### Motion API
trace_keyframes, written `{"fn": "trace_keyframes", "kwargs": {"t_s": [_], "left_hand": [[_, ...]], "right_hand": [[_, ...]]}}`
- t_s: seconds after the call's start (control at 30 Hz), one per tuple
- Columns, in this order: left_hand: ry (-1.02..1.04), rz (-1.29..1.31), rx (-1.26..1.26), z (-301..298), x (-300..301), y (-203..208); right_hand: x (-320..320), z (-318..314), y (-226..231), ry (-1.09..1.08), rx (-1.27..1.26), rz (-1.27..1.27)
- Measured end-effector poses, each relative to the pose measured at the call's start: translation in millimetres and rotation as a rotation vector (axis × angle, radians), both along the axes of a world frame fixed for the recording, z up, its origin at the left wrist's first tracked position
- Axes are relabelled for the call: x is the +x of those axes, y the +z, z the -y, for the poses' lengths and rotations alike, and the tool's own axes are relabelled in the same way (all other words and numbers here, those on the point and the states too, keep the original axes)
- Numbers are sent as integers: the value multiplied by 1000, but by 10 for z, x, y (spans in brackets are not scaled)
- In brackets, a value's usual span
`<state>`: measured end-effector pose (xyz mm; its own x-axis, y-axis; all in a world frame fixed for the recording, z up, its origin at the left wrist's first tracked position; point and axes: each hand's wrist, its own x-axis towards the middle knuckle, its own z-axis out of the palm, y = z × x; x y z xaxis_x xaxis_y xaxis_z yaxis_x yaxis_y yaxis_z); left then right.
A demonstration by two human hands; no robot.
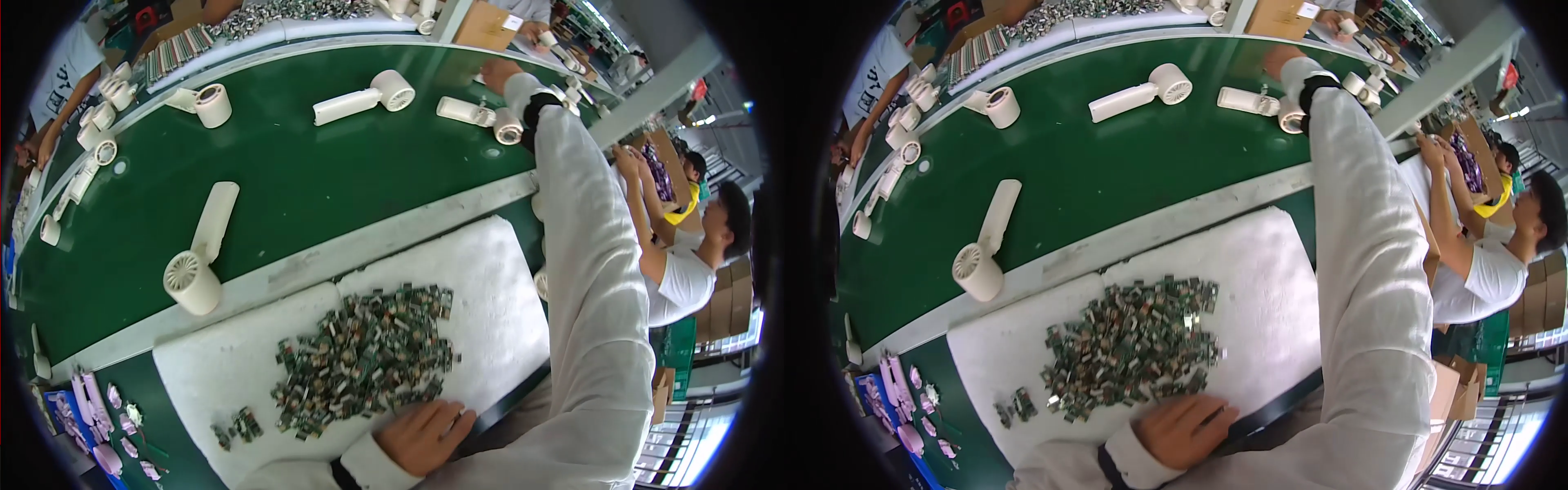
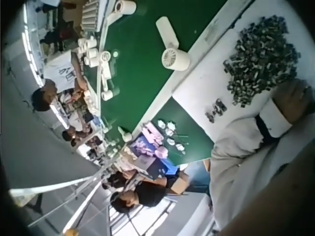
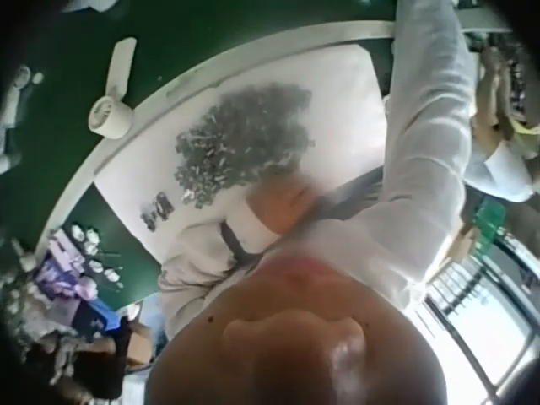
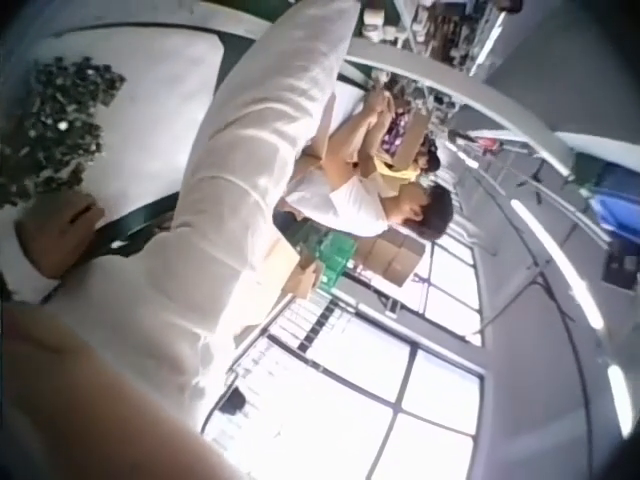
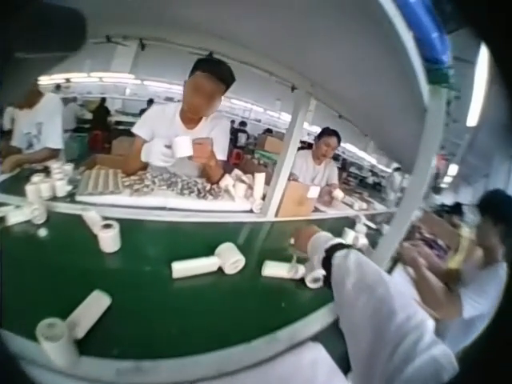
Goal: The person picks up a circuit board and a plastic housing, connects a wire to the board, and presses it into the housing. They then reach for a fan assembly, place it onto the housing, and set the unit on the conveyor belt before repeating the process.
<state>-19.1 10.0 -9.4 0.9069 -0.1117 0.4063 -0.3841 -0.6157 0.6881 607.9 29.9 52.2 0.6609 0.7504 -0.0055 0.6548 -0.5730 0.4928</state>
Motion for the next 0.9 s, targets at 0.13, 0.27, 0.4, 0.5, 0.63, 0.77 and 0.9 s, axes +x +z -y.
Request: {"fn": "trace_keyframes", "kwargs": {"t_s": [0.13,0.27,0.4,0.5,0.63,0.77,0.9], "left_hand": [[-49,-33,22,99,-58,-194],[-11,75,60,0,90,14],[-39,-217,19,-46,163,280],[-16,-65,77,-7,149,196],[28,10,66,-61,73,231],[108,71,-14,26,138,192],[125,81,-125,44,100,109]], "right_hand": [[611,137,-459,-245,108,7],[913,319,-354,-209,145,30],[325,172,-14,-193,-16,51],[153,470,443,12,212,256],[-1267,511,1098,255,679,-34],[-2945,957,1475,574,560,41],[-4261,1420,1164,591,373,-45]]}}
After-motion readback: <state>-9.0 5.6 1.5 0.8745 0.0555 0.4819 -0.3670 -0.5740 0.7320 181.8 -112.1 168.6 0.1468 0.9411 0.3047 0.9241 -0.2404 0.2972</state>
